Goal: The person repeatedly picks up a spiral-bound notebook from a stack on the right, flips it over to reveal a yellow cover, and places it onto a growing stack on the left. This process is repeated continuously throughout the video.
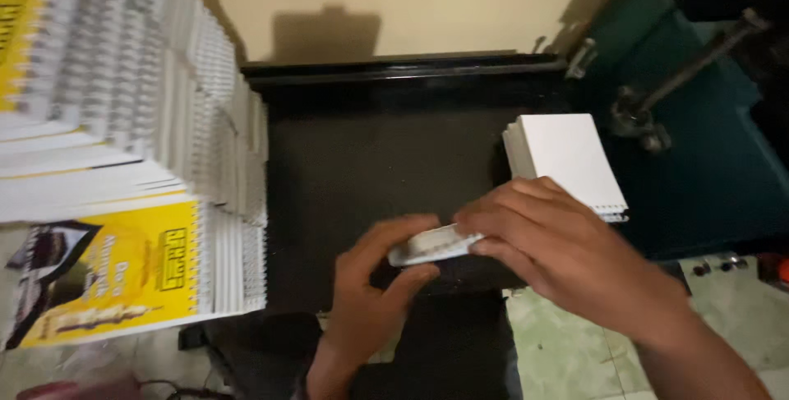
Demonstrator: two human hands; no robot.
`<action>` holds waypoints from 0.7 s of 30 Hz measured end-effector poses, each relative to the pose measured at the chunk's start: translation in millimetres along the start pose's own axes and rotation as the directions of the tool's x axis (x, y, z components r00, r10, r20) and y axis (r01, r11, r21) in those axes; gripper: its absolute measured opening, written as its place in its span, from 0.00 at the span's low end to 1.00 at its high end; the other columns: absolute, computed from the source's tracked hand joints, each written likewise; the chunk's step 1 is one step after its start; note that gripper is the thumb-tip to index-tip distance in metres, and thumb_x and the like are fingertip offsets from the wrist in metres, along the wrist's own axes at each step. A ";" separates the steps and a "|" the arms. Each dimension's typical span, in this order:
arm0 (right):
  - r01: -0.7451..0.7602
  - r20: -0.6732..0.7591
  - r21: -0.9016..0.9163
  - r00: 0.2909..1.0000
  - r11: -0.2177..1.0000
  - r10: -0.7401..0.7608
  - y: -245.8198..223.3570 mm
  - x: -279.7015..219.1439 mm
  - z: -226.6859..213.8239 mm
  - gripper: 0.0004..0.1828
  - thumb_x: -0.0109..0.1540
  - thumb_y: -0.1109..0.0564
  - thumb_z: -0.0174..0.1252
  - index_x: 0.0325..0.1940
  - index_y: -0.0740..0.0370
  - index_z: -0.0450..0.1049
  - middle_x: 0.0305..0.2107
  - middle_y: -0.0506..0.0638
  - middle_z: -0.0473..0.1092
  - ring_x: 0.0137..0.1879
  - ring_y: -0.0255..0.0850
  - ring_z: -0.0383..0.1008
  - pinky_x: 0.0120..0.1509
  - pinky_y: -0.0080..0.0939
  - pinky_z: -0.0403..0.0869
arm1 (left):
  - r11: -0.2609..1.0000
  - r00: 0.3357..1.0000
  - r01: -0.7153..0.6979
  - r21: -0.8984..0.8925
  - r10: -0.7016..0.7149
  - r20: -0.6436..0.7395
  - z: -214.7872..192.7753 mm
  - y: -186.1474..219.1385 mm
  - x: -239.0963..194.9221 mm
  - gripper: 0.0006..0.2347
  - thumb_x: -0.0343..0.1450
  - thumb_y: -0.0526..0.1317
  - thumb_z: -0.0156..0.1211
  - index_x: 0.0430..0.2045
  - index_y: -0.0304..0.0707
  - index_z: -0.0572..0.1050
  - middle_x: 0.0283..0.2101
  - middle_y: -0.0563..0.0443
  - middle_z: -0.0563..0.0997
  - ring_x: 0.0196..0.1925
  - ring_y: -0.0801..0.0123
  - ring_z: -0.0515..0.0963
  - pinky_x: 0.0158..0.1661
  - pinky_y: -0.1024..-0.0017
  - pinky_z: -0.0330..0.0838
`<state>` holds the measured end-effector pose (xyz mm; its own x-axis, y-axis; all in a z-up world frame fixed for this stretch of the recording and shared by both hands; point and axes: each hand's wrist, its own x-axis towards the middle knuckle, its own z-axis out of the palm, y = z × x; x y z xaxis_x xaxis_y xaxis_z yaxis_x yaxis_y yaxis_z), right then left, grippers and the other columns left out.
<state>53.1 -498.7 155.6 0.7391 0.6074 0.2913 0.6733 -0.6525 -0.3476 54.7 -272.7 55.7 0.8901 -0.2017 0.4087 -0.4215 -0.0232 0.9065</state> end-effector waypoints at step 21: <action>-0.079 0.136 0.030 0.988 0.996 0.074 24.6 34.0 38.0 0.17 0.65 0.52 0.58 0.57 0.56 0.77 0.44 0.47 0.75 0.46 0.46 0.71 0.46 0.47 0.69 | 0.980 0.989 0.118 -0.160 -0.130 -0.069 -27.1 -48.5 7.8 0.10 0.69 0.38 0.62 0.41 0.37 0.81 0.46 0.47 0.86 0.51 0.64 0.84 0.49 0.70 0.78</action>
<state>94.0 -476.9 123.1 0.7772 0.6132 0.1411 0.6121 -0.6847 -0.3957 86.8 -246.6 17.8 0.9471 -0.1293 0.2936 -0.2806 0.1099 0.9535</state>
